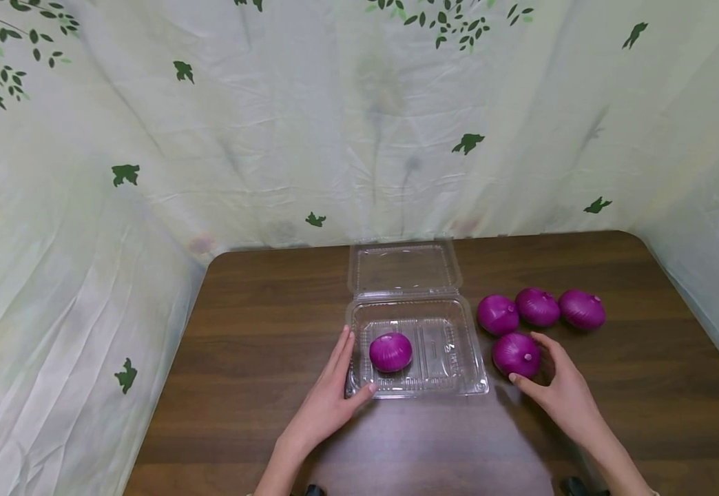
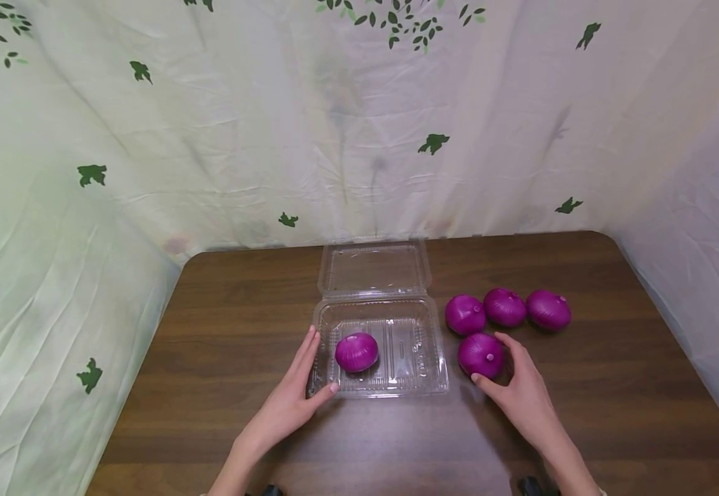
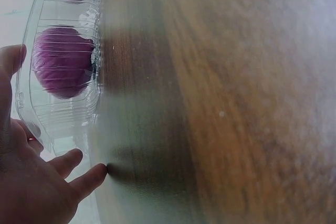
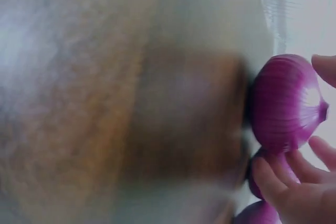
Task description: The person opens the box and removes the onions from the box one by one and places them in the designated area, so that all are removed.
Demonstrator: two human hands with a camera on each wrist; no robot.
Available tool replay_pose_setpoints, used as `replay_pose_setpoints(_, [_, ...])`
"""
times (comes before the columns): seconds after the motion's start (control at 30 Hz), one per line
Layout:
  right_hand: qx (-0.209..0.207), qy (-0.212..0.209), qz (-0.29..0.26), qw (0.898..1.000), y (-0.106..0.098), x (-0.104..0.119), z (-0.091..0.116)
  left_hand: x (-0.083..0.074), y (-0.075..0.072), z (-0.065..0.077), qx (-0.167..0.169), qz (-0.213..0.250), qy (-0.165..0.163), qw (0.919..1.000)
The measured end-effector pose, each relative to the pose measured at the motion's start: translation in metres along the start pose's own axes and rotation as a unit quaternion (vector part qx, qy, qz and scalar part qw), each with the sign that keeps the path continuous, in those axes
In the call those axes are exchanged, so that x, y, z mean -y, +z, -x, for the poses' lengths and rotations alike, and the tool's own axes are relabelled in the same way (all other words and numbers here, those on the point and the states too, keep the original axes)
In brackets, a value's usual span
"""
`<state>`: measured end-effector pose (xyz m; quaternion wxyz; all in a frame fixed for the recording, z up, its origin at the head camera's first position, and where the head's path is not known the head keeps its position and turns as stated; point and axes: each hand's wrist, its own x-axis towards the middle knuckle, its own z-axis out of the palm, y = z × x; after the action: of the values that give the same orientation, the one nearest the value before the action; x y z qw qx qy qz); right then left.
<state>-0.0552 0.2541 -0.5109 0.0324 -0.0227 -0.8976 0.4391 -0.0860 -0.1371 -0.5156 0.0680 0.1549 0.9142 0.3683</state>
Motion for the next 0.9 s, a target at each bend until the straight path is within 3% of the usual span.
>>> replay_pose_setpoints(0.2, [-0.09, -0.089, 0.014, 0.992, 0.004, 0.015, 0.001, 0.0, -0.001, -0.001, -0.002, -0.002, 0.002, 1.0])
replay_pose_setpoints(0.3, [-0.104, -0.136, -0.004, 0.985, 0.01, 0.027, 0.0, 0.001, 0.0, -0.001, -0.002, -0.004, 0.004, 1.0])
replay_pose_setpoints(0.47, [-0.078, -0.178, -0.026, 0.981, 0.024, 0.045, -0.002, 0.001, 0.001, -0.001, 0.0, -0.005, 0.007, 1.0])
replay_pose_setpoints(0.9, [0.004, -0.208, -0.059, 0.976, 0.066, 0.076, -0.013, 0.002, 0.001, -0.001, 0.003, -0.006, 0.004, 1.0])
